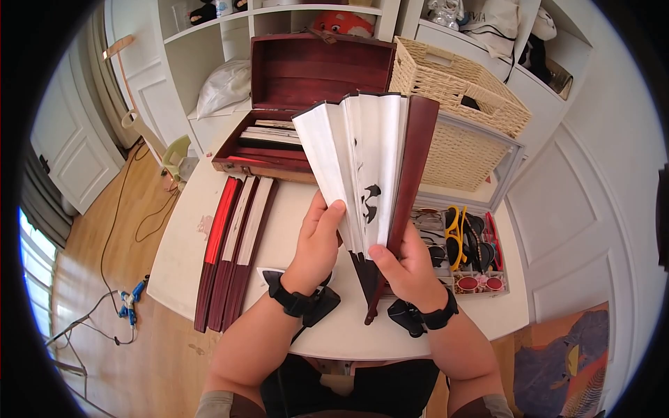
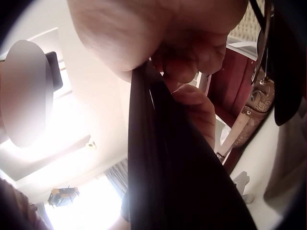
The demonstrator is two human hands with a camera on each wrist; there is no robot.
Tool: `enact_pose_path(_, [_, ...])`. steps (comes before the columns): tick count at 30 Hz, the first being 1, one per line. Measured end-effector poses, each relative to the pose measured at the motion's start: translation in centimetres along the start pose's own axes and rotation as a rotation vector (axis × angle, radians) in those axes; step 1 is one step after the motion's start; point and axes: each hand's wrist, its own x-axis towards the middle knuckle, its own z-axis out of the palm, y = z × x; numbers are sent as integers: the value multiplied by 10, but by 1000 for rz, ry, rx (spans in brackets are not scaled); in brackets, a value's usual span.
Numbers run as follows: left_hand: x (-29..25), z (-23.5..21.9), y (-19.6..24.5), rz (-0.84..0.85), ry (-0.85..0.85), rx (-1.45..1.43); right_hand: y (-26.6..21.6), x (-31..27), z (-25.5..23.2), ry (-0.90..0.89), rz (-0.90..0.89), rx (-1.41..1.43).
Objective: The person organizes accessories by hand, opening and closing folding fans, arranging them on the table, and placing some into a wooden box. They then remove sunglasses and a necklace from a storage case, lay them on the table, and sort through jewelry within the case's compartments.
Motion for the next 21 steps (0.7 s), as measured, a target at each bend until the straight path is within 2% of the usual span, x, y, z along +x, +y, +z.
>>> enact_pose_path(5, [-2,-1,2,-46,-21,-122,1,0,0,-42,5,-45])
enact_pose_path(7, [-4,-3,-3,61,-90,-23,-2,0,1,-31,49,-24])
enact_pose_path(8, [-4,-4,-4,61,-91,-23,0,0,1,-31,49,-24])
enact_pose_path(10, [-5,-4,-5,95,-125,93,2,0,0,-28,-12,-55])
enact_pose_path(13, [-5,-1,0,28,-55,-8,-1,-2,-1,-12,43,-58])
enact_pose_path(21, [-4,1,2,21,-29,-11,1,-2,1,-1,1,3])
